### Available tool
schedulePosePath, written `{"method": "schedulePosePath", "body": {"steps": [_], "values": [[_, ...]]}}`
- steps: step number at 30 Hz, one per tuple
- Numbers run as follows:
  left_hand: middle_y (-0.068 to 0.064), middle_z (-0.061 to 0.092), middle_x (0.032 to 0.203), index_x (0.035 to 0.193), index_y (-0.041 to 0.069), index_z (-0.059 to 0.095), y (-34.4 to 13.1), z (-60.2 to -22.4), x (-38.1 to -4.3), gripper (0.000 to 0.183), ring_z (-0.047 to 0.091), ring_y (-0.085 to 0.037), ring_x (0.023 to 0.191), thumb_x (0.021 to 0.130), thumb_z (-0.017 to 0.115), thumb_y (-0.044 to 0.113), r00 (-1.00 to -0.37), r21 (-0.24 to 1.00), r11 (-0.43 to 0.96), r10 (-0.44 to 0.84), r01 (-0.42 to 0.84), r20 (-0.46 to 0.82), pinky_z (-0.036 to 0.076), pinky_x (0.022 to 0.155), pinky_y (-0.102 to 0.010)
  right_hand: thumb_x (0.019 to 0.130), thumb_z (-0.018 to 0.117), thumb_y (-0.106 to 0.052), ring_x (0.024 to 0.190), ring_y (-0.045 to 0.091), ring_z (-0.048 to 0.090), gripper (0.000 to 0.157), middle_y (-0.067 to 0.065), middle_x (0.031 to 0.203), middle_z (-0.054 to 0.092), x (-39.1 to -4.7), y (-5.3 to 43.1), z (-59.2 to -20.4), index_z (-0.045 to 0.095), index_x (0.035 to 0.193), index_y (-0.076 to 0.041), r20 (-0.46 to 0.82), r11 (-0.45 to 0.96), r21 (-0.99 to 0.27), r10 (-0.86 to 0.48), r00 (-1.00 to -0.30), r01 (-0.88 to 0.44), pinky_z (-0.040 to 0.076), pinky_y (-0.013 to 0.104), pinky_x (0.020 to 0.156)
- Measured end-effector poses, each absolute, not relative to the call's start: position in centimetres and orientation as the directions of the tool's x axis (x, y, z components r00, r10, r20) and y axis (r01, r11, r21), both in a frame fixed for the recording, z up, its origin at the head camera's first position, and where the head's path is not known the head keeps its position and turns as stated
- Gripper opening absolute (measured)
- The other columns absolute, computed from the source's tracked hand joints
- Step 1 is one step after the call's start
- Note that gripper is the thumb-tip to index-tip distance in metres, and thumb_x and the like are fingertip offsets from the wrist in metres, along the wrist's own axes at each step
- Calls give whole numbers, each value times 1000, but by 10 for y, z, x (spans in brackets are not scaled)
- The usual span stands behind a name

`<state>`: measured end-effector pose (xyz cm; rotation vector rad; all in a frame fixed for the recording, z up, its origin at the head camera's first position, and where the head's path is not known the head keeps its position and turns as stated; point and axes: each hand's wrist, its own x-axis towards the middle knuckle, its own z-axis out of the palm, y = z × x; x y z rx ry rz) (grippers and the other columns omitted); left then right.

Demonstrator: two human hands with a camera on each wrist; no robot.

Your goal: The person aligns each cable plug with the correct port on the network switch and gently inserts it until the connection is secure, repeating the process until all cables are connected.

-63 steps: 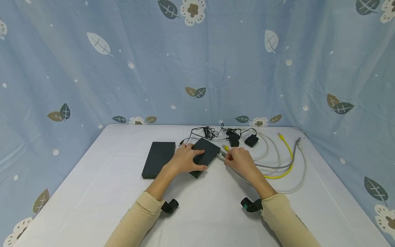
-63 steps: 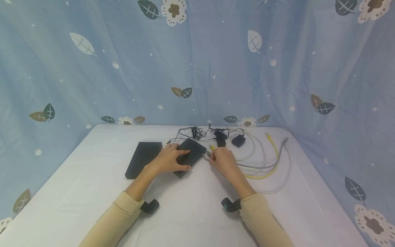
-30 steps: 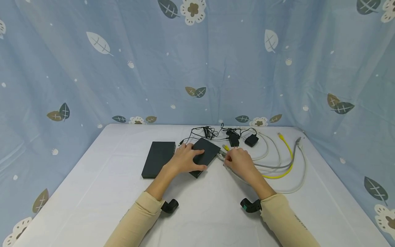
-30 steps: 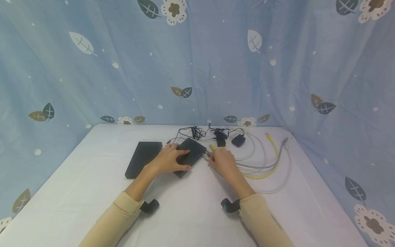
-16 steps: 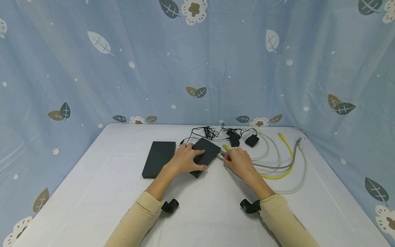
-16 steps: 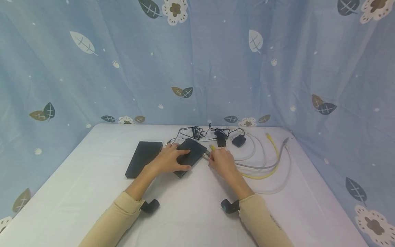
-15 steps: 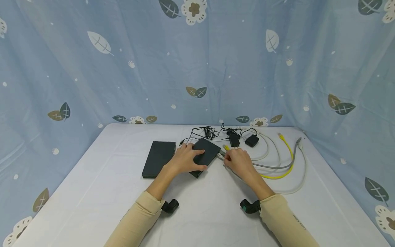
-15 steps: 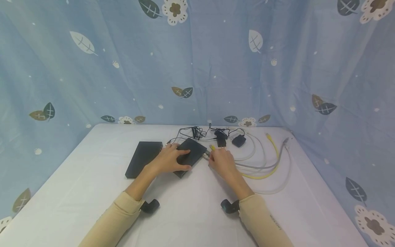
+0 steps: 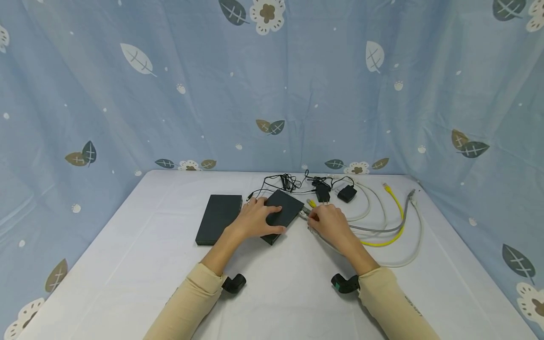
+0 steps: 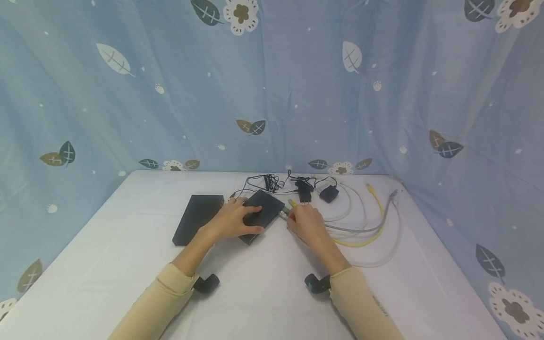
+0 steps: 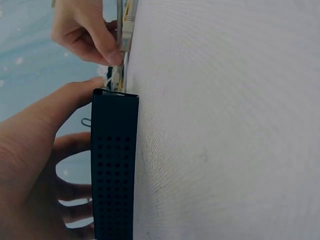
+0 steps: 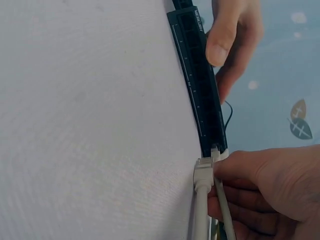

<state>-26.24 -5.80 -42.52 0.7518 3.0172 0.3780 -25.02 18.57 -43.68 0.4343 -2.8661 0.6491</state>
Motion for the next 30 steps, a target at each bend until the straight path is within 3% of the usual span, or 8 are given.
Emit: {"method": "schedulePosePath", "body": {"steps": [7,30], "values": [[-18,38,154,140,32,56,-60,-425,-263,72,43,-42,129,79,66,69,-884,260,850,466,459,41,37,101,-67,88,72,-18,54,8,55,10,-3,70,69,-250,184,-436,78,84,-11,231,869,-394,-222,-947,-300,44,25,51],[-16,41,153,136,30,61,-57,-425,-269,69,42,-45,134,78,68,68,-885,272,850,465,452,19,36,104,-67,87,71,-14,52,7,53,11,-2,65,68,-254,183,-442,78,80,-10,295,874,-347,-244,-924,-341,42,24,50]]}}
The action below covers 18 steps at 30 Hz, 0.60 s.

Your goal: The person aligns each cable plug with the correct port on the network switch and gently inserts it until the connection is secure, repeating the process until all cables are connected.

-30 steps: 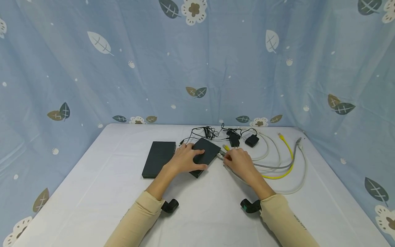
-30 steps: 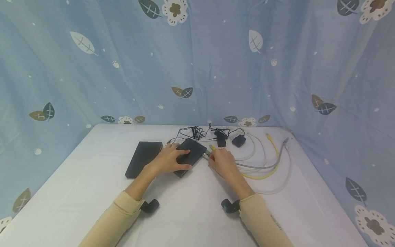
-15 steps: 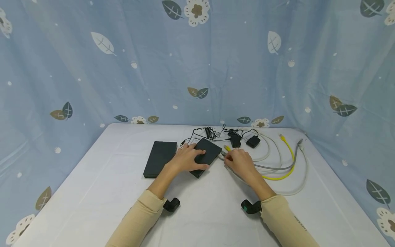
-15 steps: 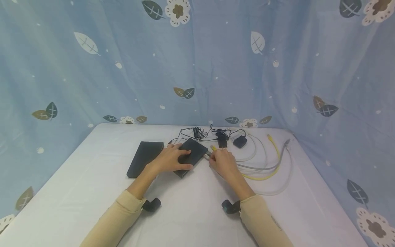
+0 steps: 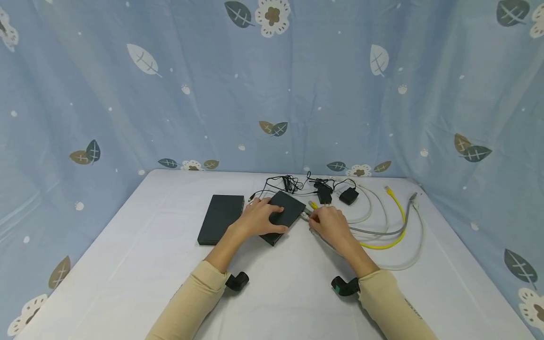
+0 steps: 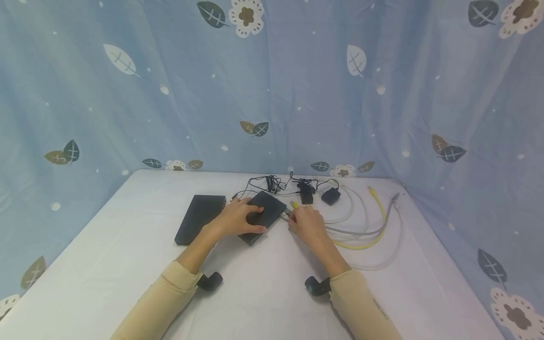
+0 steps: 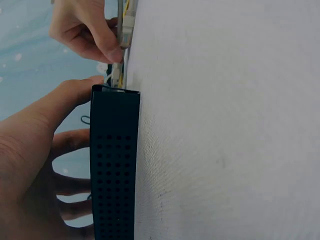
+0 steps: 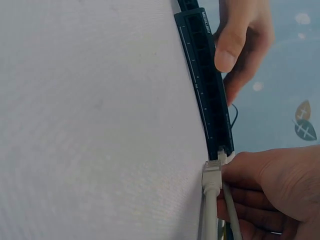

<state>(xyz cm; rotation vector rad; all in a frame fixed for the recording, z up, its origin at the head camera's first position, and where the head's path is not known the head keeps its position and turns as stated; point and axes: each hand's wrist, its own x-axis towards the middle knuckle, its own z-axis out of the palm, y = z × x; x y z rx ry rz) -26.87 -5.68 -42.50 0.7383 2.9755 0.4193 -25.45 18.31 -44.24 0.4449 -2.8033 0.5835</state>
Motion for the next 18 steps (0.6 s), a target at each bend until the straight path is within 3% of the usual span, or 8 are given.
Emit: {"method": "schedulePosePath", "body": {"steps": [18], "values": [[-21,44,150,133,28,63,-52,-426,-269,65,46,-46,126,79,71,64,-880,243,849,472,470,54,44,94,-61,86,68,-9,48,9,45,17,-5,57,59,-255,181,-446,72,69,-12,371,871,-289,-280,-885,-397,36,25,46]]}}
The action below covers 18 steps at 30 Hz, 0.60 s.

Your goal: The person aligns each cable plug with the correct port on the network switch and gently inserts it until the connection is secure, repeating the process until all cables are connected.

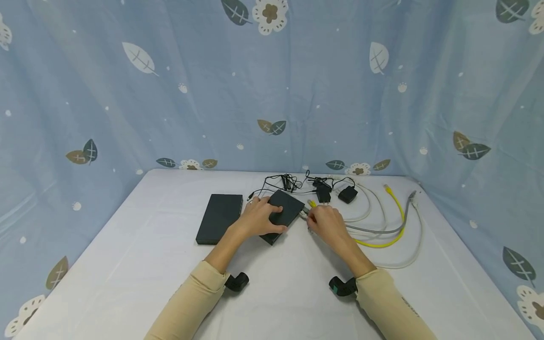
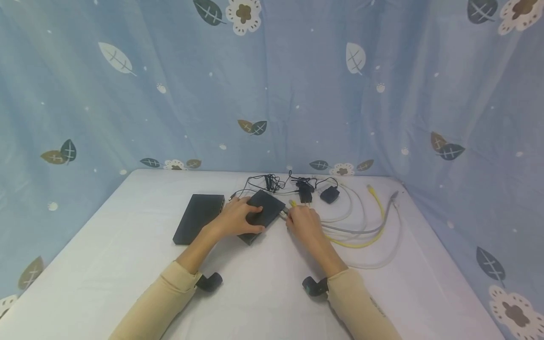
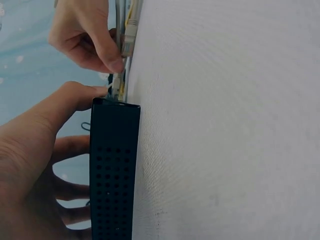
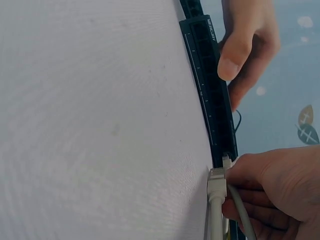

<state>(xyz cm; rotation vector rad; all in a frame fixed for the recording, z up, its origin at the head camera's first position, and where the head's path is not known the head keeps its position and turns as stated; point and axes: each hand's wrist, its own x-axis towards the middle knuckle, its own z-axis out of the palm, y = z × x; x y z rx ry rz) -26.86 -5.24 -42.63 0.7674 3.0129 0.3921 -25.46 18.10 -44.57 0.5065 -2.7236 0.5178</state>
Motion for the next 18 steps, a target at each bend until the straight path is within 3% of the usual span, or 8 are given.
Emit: {"method": "schedulePosePath", "body": {"steps": [18], "values": [[-22,44,149,131,27,65,-52,-425,-266,63,46,-46,125,79,73,61,-882,251,848,465,467,71,44,93,-59,88,69,-10,48,7,47,17,-3,61,64,-254,179,-444,74,72,-12,362,866,-313,-271,-892,-390,38,24,46]]}}
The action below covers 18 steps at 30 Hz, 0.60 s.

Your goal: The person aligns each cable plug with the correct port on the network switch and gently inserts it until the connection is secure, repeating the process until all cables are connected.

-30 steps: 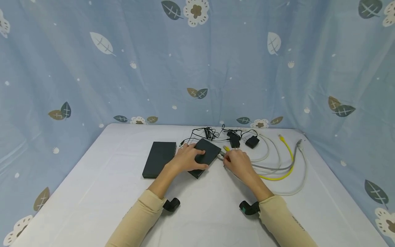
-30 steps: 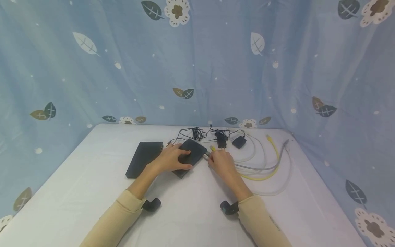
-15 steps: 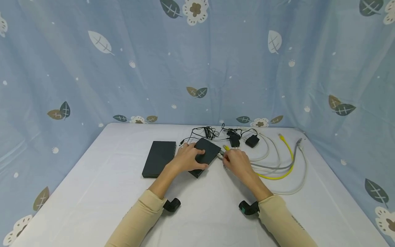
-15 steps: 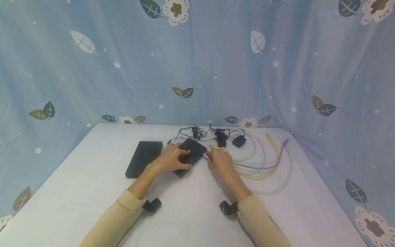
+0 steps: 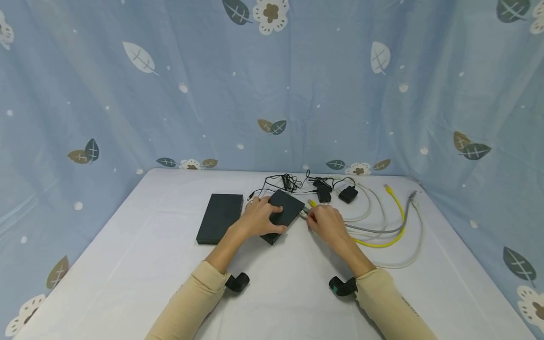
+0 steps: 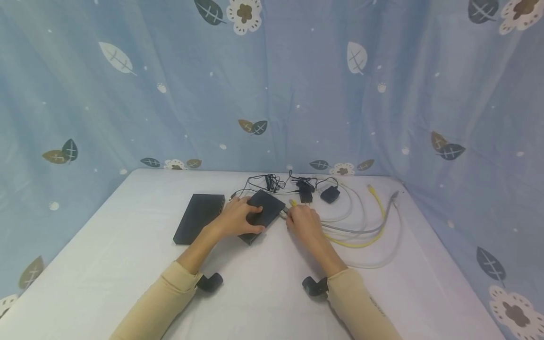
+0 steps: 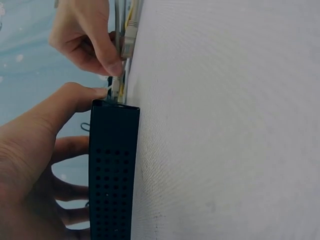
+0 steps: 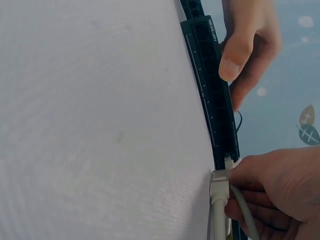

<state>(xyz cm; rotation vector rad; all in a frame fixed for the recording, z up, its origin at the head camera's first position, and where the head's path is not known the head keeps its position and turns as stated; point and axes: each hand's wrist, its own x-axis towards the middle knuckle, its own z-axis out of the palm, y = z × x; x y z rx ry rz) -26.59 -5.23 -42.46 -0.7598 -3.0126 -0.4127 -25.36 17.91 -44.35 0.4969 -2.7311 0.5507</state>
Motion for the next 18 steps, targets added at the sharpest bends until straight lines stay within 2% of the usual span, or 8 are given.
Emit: {"method": "schedulePosePath", "body": {"steps": [9,18], "values": [[-21,45,149,131,27,65,-53,-425,-266,62,47,-44,123,78,74,59,-881,261,844,466,469,77,44,94,-58,87,70,-9,49,7,45,16,-3,59,62,-253,177,-443,72,72,-10,388,865,-280,-294,-874,-415,37,24,47],[-21,46,148,130,27,66,-51,-425,-266,60,48,-42,118,78,74,58,-881,259,844,466,469,77,44,93,-56,87,69,-9,50,8,47,14,-2,61,64,-253,178,-442,74,74,-9,372,857,-313,-286,-883,-409,38,24,47]]}}
